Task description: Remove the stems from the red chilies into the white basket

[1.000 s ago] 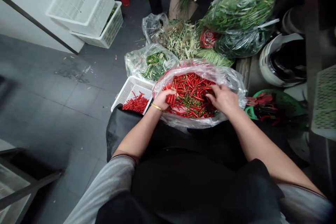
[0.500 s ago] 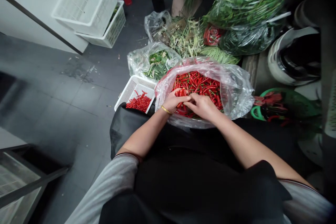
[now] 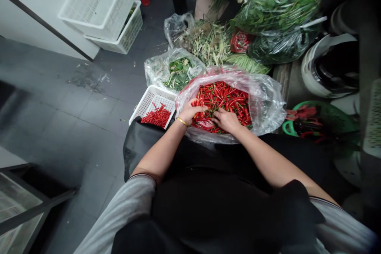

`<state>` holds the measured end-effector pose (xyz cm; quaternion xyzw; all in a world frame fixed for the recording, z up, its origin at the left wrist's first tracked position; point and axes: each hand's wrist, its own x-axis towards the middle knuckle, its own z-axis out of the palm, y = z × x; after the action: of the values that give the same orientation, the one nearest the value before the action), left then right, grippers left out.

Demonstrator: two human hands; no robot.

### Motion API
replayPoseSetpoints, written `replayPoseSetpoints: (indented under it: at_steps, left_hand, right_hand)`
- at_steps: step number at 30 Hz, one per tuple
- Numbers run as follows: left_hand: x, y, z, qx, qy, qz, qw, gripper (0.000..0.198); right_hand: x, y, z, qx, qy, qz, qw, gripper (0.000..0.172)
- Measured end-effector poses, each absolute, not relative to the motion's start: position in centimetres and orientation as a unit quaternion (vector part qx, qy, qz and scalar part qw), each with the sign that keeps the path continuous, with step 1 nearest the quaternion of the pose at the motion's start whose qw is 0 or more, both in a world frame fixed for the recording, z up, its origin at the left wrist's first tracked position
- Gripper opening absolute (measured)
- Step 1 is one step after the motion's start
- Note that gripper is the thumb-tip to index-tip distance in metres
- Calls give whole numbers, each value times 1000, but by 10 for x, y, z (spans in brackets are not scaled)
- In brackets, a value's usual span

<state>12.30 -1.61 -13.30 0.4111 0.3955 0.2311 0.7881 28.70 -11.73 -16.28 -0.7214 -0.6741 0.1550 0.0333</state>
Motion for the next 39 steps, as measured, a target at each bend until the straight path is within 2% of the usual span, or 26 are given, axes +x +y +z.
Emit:
replayPoseSetpoints:
  at_steps: [2,3,6,9,11,12,13,15,17,19,22,24,27,31,33,35,39]
  left_hand:
    - [125,-19,-136,471,404,210,755,37]
    - [127,-22,-138,512,405,195,732,36]
    - [133,-29,-134,621,367,155,675,31]
    - [126,-21,-113,661,311,144,667,26]
    - [106,-1,-94,679,320,161,641,27]
    - [91,12,-85,693,346,181,606,28]
    - [73,27,-78,713,383,200,553,28]
    - [35,58,-71,740,482,207,421,30]
    - [1,83,-74,736,570,148,333,38]
    - [-20,98,-80,726,619,68,293,55]
    - [-21,100,-80,736,629,65,241,71]
    - [-4,87,-73,753,604,142,221,62]
    - [39,50,-61,778,497,219,315,35]
    - [104,-8,-73,767,326,165,528,21]
    - [127,-29,-86,719,297,109,619,20]
    - [140,-39,-95,658,293,41,693,21]
    - [141,-43,-98,542,325,-39,774,27]
  right_hand:
    - [290,-119,-159,-718,-680,149,8,23]
    - [291,-119,-153,-716,-682,148,22,23]
    - [295,-114,-125,-680,-703,163,131,21]
    - [304,-108,-98,-643,-689,201,265,24]
    - [316,-106,-89,-666,-638,225,313,30]
    - [322,-107,-89,-686,-616,232,309,31]
    - [327,-109,-91,-706,-606,236,280,30]
    - [331,-115,-102,-728,-622,238,163,27]
    - [323,-123,-116,-712,-662,235,18,24]
    - [304,-130,-130,-679,-693,221,-101,24]
    - [279,-134,-142,-653,-709,186,-189,26]
    - [276,-130,-142,-661,-702,181,-193,26]
    - [295,-121,-131,-711,-663,214,-96,18]
    - [318,-117,-108,-712,-549,379,218,23]
    - [313,-119,-98,-668,-505,444,319,30]
    - [301,-123,-91,-660,-526,422,333,32]
    - [283,-133,-87,-722,-643,143,211,35]
